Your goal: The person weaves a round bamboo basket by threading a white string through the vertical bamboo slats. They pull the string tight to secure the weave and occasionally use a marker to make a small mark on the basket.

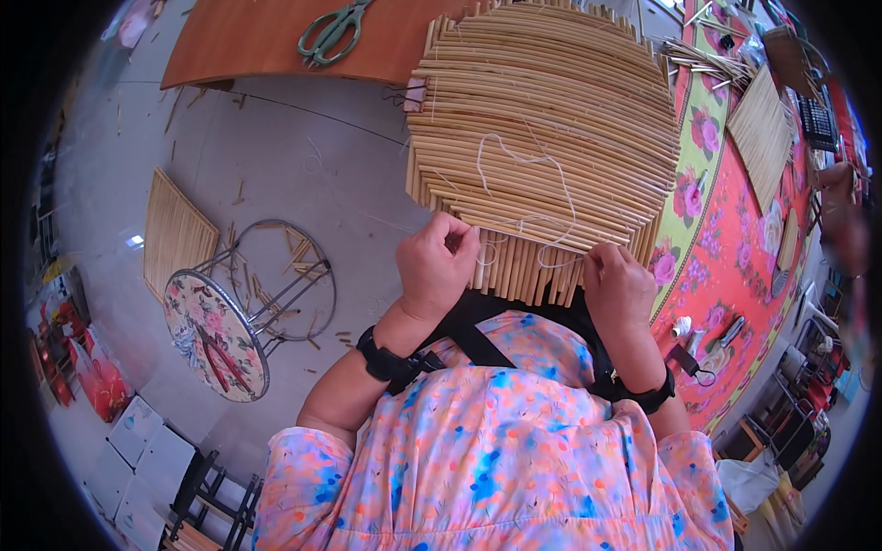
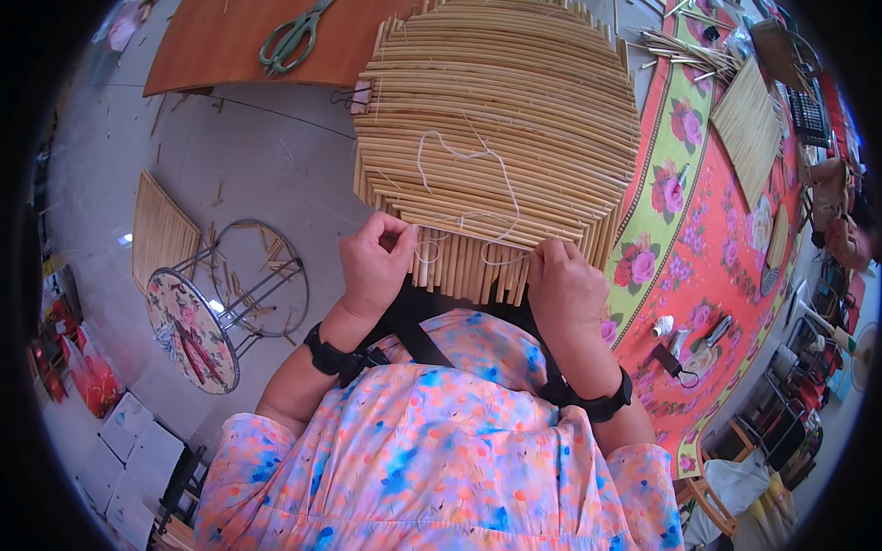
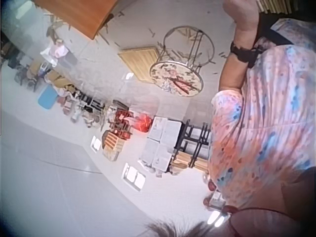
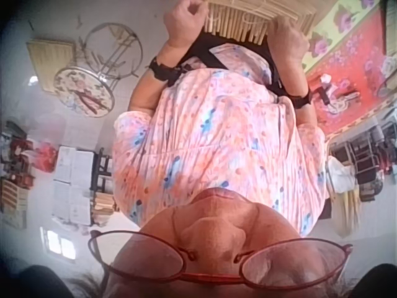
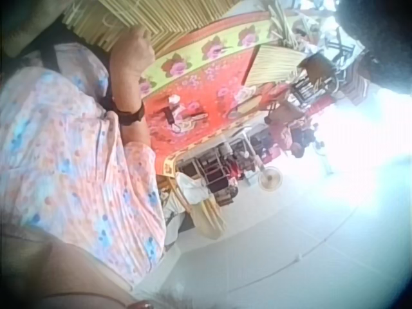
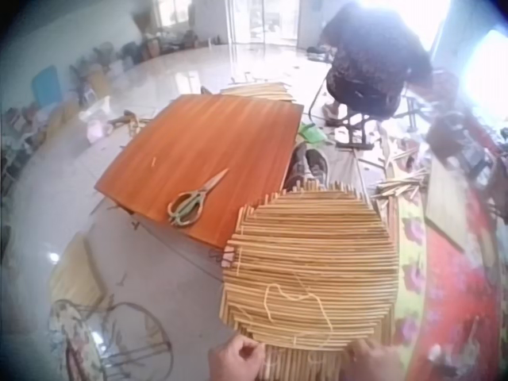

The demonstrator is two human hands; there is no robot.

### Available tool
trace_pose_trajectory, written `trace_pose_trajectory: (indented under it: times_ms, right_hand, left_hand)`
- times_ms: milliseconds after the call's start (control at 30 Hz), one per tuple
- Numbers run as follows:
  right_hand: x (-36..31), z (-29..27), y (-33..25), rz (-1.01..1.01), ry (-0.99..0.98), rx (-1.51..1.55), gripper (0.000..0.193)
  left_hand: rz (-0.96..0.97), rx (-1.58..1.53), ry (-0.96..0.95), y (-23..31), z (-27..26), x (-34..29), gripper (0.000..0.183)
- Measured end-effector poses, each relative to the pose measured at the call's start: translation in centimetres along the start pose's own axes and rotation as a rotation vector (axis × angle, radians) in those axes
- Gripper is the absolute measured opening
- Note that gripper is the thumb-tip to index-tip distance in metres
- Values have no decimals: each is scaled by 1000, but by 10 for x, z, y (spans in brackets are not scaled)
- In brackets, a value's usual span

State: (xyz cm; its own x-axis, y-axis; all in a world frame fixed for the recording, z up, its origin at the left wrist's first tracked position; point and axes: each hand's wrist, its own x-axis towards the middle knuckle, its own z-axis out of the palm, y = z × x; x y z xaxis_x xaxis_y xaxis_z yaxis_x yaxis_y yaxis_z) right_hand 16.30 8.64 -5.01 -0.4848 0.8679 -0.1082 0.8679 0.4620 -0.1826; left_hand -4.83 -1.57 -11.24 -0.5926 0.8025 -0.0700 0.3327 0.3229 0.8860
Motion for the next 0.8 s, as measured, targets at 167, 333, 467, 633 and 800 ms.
trace_pose_trajectory:
  times_ms: [167,333,467,633,800]
  right_hand:
    - [-1,-2,-1,-4,1,3,11]
    - [-3,1,-2,-7,37,12,12]
    - [-6,3,-2,-40,97,-36,11]
    - [-12,11,6,-115,206,4,11]
    - [-16,18,15,-217,301,101,13]
  left_hand:
    - [9,53,-19,4,-2,4,15]
    - [-95,117,-61,4,3,8,14]
    - [-65,183,-98,4,-1,13,13]
    - [-54,161,-79,7,0,13,13]
    - [-40,152,-60,5,1,11,15]
